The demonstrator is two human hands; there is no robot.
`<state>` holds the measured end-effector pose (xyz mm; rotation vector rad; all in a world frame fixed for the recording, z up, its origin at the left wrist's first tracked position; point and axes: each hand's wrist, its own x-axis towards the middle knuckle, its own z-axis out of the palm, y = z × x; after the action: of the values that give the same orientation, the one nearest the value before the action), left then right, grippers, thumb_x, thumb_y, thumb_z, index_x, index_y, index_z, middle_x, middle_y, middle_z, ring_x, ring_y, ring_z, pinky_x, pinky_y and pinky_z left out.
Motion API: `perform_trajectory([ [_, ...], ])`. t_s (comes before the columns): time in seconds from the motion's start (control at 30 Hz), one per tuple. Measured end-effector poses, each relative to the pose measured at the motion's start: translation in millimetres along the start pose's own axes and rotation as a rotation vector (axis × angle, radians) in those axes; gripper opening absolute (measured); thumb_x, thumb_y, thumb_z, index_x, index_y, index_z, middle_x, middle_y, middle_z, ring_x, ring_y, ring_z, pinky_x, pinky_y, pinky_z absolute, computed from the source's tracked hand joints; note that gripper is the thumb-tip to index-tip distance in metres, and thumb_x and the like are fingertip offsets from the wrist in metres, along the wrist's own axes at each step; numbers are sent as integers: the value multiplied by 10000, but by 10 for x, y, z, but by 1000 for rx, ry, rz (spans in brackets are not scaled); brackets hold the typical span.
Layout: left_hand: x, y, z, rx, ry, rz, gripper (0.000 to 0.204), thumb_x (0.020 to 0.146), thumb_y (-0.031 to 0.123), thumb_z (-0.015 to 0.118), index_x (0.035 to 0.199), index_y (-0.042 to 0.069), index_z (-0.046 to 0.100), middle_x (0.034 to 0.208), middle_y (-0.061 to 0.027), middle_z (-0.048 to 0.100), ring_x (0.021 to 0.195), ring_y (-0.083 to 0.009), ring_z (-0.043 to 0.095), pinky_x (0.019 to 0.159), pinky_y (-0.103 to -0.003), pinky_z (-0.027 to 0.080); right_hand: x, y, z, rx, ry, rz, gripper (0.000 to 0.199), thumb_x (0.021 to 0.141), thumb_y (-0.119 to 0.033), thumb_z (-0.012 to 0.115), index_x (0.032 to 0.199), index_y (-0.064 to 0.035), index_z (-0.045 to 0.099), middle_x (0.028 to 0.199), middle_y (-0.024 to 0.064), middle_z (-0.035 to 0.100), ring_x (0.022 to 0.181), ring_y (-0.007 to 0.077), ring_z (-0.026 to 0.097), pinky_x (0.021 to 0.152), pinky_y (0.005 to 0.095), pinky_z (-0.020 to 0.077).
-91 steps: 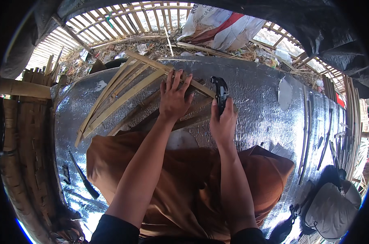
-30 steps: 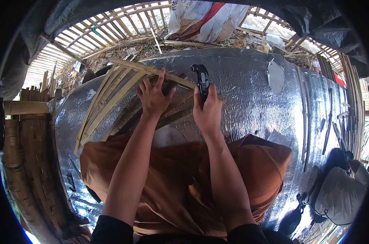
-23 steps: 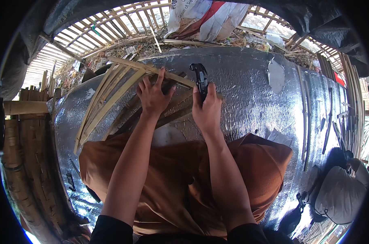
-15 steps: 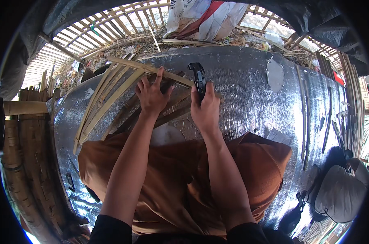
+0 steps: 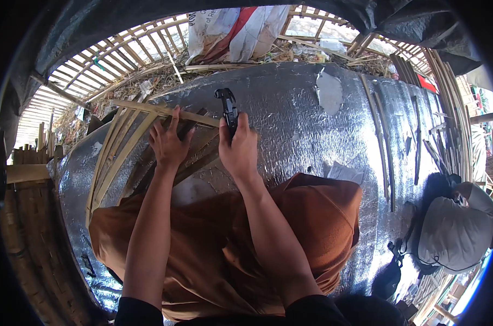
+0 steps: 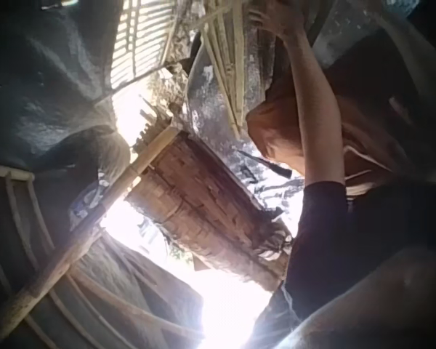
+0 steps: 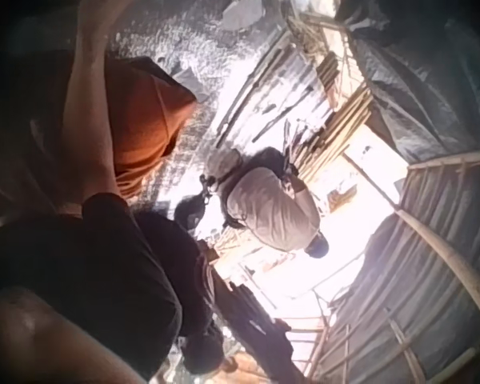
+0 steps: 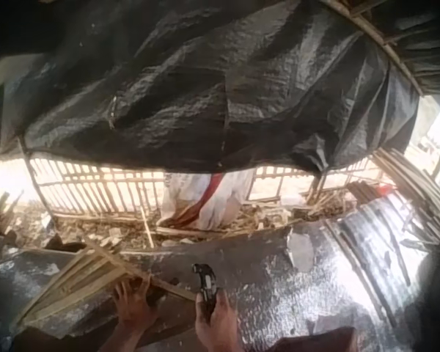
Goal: The person assembles a triangular wooden frame by hand and using a hammer to secure thin wooden strips onto a base frame.
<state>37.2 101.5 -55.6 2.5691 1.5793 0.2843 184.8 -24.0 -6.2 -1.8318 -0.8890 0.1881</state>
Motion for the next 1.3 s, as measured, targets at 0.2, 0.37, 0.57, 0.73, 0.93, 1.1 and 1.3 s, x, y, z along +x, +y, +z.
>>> perform_trajectory([
  [0.2, -100, -24, 35, 48, 117, 87, 873, 836, 470, 802, 1589, 401, 366, 1299, -241, 452, 1191, -455, 482, 992, -605, 401, -183, 101, -48, -133, -107, 41, 238, 989, -189, 629, 1030, 7, 499, 722, 286, 656, 703, 529, 651, 600, 594, 510],
  [0.37, -209, 6, 11, 66, 79, 88, 873, 842, 461, 797, 1592, 408, 353, 1357, -249, 429, 1250, -462, 463, 1007, -615, 398, -255, 27, -77, -66, -129, 61, 261, 980, -179, 652, 1054, 16, 495, 716, 285, 646, 694, 521, 649, 583, 573, 493],
  [0.57, -304, -6, -26, 74, 25, 67, 858, 858, 489, 770, 1595, 423, 337, 1439, -242, 387, 1329, -456, 417, 1035, -621, 386, -161, -131, -295, -10, -150, 19, 281, 992, -203, 633, 1042, 28, 482, 700, 288, 644, 683, 511, 656, 590, 581, 517],
  [0.73, -318, -87, -30, 103, 37, 51, 844, 861, 517, 756, 1589, 443, 335, 1475, -229, 372, 1371, -451, 389, 1064, -627, 378, -84, -166, -418, 59, -99, 84, 274, 995, -206, 629, 1033, 24, 484, 697, 285, 646, 682, 511, 656, 585, 581, 512],
  [0.93, -255, -211, -88, 74, 12, -51, 844, 857, 500, 770, 1581, 460, 337, 1529, -235, 336, 1445, -474, 322, 1096, -652, 359, -81, -83, -437, 47, -111, 227, 271, 1000, -225, 618, 1042, 8, 488, 713, 293, 655, 697, 532, 649, 609, 608, 509],
  [1.1, -280, -239, -126, 94, 77, -2, 846, 844, 492, 785, 1577, 436, 365, 1504, -244, 351, 1439, -478, 329, 1068, -655, 383, -171, -109, -282, 35, -170, 213, 274, 1002, -231, 614, 1050, 9, 492, 720, 299, 654, 705, 538, 645, 629, 626, 510],
  [1.3, -272, -159, -215, 37, 112, 4, 850, 823, 517, 794, 1570, 402, 404, 1427, -261, 389, 1350, -525, 397, 981, -704, 411, -225, -103, -185, 65, -148, -51, 238, 983, -158, 647, 1043, 10, 489, 676, 265, 636, 647, 512, 640, 556, 584, 482],
])
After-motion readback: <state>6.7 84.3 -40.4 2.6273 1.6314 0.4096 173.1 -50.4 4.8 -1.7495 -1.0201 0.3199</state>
